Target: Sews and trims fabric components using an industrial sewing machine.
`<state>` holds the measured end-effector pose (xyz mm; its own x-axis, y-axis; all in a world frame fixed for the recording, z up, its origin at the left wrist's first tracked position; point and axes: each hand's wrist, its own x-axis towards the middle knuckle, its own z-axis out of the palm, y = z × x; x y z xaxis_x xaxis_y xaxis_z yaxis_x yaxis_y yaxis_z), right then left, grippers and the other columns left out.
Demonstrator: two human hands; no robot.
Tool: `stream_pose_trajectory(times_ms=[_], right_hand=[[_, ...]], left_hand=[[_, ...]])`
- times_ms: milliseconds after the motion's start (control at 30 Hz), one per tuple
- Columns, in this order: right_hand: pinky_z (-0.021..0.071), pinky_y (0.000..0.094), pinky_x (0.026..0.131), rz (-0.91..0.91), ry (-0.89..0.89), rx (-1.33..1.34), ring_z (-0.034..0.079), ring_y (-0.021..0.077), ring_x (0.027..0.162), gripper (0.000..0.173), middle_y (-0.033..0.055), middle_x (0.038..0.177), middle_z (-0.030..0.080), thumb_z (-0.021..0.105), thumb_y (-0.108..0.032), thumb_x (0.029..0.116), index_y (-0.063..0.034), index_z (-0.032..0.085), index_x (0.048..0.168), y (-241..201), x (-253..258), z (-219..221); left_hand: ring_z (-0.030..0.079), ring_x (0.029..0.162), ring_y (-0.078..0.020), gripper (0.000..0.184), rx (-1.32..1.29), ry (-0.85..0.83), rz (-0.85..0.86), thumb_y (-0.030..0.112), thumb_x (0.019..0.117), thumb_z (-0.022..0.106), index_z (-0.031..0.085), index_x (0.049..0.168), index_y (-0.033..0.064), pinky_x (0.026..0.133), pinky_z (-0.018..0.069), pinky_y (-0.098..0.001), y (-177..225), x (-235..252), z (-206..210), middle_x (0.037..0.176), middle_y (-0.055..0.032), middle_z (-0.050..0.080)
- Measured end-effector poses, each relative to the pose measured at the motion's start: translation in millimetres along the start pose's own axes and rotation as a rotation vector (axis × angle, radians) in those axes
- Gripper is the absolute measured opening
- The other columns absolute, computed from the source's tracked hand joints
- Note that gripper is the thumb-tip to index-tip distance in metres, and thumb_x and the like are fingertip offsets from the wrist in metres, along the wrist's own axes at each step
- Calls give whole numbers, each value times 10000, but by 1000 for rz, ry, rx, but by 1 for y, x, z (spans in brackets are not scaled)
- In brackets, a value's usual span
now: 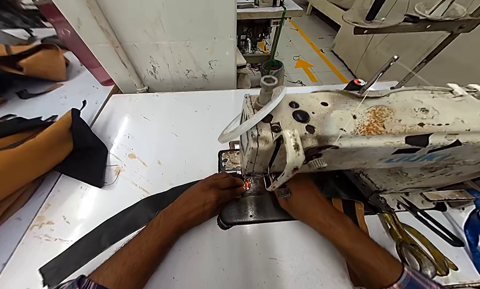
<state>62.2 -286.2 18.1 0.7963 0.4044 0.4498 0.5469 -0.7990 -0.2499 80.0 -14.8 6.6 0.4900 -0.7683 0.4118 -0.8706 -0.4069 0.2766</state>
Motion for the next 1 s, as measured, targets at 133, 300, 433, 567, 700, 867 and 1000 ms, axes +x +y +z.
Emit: stream_pose_trajectory(times_ms=[133,300,433,567,700,867,1000], right_hand=[[520,604,850,132,-358,55,682,472,995,161,313,996,690,627,-11,948,122,694,1009,-17,32,-38],[474,577,909,108,-485,115,652,458,1050,190,321,1053,679,573,-12,985,123,685,1057,-10,53,-45],[467,601,938,138,-509,66,638,470,1108,225,320,1120,670,594,-48,988,109,676,1127,-17,55,-44],[499,526,906,130,-348,211,666,357,1043,195,241,1045,693,643,-83,959,56,695,1086,-13,49,-25],[519,521,836,150,-245,227,686,363,975,183,246,990,698,634,-83,965,69,696,1044,-11,43,-17],[533,534,833,137,-125,171,698,380,969,176,247,983,710,675,-90,937,59,712,1024,-8,37,0],[541,553,812,102,-117,100,709,389,947,171,245,953,717,693,-105,927,53,720,988,-1,33,9]], left_hand=[[645,1171,-172,277,-43,-33,-5,99,1010,533,765,1157,65,1053,489,-305,0,0,-3,1220,-62,714],[653,1166,-188,275,-28,-51,-31,108,1011,538,770,1154,72,1043,495,-312,1,3,-5,1240,-72,712],[658,1147,-186,271,-22,-35,-40,104,1005,546,775,1147,75,1022,506,-307,1,3,-5,1229,-68,718],[658,1149,-180,258,-26,-27,-30,106,1009,557,777,1140,72,1021,509,-298,0,4,-5,1221,-66,721],[654,1161,-166,248,-31,-15,-32,115,1012,571,779,1141,77,1030,508,-296,0,3,-4,1221,-56,720],[648,1167,-158,249,-36,4,-10,111,1008,572,775,1147,73,1035,504,-286,-2,3,-2,1216,-45,721],[648,1156,-143,245,-25,4,-14,125,1012,573,776,1143,85,1029,505,-274,-1,4,-3,1199,-25,722]])
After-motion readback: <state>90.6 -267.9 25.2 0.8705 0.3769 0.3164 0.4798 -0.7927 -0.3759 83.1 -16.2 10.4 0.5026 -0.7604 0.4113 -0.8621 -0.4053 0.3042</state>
